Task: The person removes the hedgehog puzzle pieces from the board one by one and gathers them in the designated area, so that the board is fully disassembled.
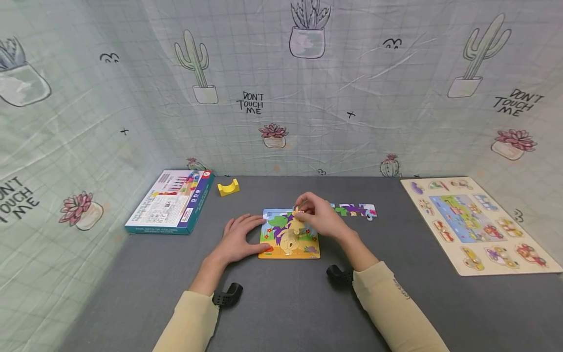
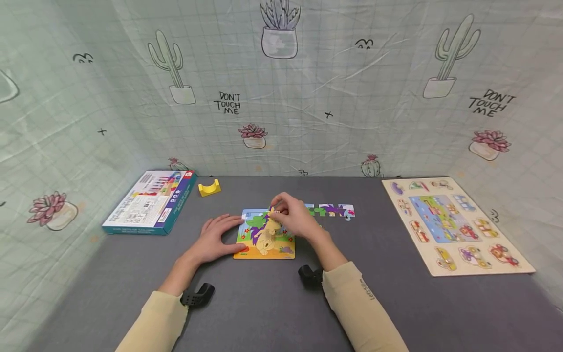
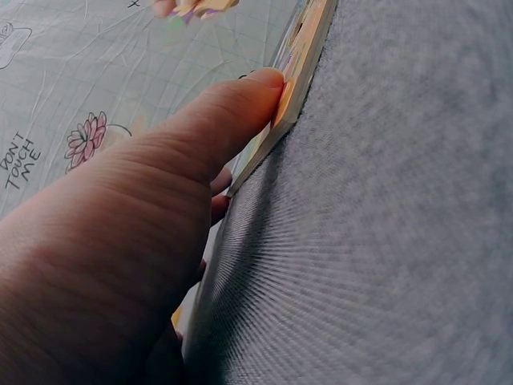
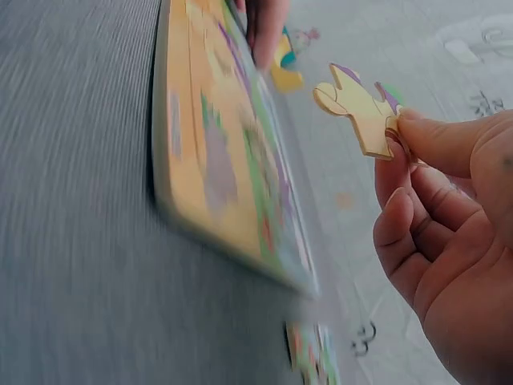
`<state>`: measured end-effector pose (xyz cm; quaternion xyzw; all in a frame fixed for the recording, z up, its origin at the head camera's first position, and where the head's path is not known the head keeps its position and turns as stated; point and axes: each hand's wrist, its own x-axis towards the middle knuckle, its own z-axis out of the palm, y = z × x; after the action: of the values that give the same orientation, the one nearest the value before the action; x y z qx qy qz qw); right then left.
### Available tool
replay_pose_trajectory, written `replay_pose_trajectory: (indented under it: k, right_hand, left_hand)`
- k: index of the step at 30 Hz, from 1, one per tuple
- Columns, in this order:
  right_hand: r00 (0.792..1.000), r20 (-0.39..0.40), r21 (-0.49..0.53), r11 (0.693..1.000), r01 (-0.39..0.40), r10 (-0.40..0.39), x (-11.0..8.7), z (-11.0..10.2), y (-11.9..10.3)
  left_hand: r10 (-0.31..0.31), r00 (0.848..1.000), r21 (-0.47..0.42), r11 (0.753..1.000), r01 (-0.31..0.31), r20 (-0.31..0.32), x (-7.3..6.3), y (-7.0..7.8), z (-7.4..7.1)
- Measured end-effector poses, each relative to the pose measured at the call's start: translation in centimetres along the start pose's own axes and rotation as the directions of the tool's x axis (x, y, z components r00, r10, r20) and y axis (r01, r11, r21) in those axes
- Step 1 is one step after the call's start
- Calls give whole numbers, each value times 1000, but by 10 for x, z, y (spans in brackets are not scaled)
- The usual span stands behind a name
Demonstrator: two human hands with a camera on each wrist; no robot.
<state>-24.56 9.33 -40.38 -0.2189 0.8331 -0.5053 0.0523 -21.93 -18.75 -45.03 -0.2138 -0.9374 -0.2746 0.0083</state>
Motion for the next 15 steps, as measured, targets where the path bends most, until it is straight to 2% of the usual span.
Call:
replay_pose_trajectory:
  k: [15]
  right_hand:
    - [992, -104, -90, 993, -77, 67, -28, -53, 29]
  left_hand:
    - [-6, 1000, -10, 1000, 6, 2, 0, 0, 0]
